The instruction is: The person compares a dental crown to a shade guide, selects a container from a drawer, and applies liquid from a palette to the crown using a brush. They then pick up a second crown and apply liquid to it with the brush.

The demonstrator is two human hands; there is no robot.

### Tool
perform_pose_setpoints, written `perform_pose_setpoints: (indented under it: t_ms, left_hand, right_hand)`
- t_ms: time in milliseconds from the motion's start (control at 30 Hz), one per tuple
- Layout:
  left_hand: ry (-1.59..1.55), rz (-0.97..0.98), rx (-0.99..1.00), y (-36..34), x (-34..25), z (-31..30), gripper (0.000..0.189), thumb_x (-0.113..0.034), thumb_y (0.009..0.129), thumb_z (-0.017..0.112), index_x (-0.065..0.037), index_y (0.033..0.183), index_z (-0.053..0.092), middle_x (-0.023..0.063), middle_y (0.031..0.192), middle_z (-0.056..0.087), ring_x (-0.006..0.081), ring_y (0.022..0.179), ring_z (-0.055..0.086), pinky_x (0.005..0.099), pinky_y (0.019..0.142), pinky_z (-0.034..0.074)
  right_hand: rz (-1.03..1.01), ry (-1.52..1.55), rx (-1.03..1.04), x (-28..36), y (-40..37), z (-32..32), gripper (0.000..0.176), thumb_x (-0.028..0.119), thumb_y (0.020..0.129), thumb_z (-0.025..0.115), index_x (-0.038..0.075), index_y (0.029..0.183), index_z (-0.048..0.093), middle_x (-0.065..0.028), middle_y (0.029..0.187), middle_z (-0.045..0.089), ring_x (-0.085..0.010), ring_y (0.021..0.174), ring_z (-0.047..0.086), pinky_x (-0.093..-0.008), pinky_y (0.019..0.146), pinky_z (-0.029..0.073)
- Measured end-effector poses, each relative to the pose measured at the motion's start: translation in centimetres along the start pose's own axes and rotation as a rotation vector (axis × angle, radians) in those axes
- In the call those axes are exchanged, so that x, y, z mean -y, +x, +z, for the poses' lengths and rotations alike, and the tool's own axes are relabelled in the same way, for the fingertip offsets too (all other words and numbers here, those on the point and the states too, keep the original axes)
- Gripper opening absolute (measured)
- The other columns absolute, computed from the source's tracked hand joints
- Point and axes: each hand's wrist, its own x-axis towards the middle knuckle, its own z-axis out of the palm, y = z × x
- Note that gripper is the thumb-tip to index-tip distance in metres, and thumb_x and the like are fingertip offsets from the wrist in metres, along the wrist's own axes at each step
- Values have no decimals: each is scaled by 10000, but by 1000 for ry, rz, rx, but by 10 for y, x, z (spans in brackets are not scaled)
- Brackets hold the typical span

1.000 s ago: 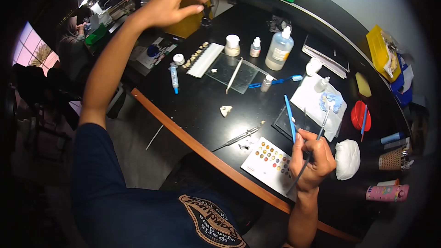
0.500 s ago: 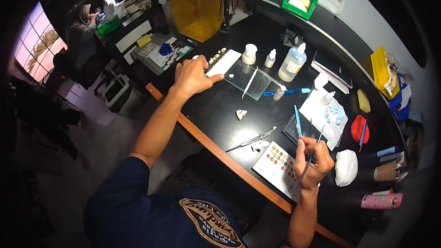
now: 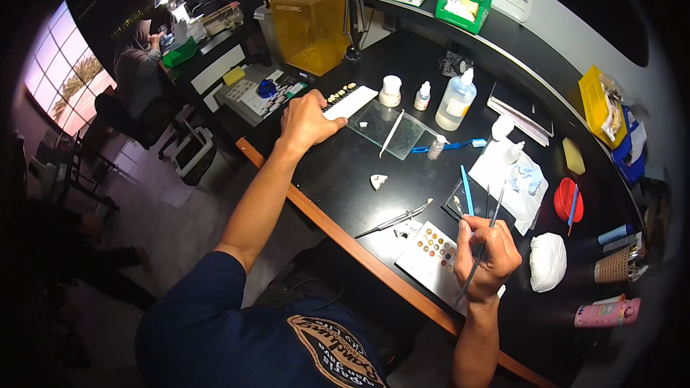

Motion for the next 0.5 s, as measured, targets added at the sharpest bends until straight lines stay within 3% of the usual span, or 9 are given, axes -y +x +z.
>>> perform_pose_setpoints:
  t_ms: [100, 300, 467, 500]
  left_hand:
    - [-191, 31, -86, 11, 17, 10, 572, -328, 676, 949, 7, 1092, 743, 197, 989, 780, 297, 937, 770, 373, 896, 589]
    - [-449, 26, -214, 28, 45, 33, 528, -211, 626, 973, 3, 1069, 779, 155, 1010, 777, 234, 883, 752, 330, 869, 578]
    - [-676, 22, -274, 32, 54, 37, 403, 20, 727, 868, 33, 1118, 770, 110, 999, 711, 175, 836, 734, 274, 749, 597]
    - [-713, 15, -320, 32, 56, 36, 354, -74, 727, 887, -12, 1061, 787, 95, 943, 758, 196, 838, 778, 302, 782, 586]
  right_hand:
    - [14, -6, 20, 2, 0, -1, 286, -142, 780, 759, 19, 743, 525, -148, 792, 736, -200, 625, 648, -292, 560, 466]
    - [23, 10, 31, 5, -2, 0, 286, -131, 799, 759, 21, 744, 523, -152, 799, 738, -201, 626, 646, -295, 572, 470]
    - [-3, 17, 43, 2, -2, 0, 287, -109, 830, 764, 27, 767, 519, -159, 830, 754, -179, 631, 628, -284, 585, 465]
    - [4, 23, 36, 3, -1, 0, 281, -118, 814, 762, 23, 759, 526, -158, 823, 751, -189, 633, 638, -286, 580, 469]
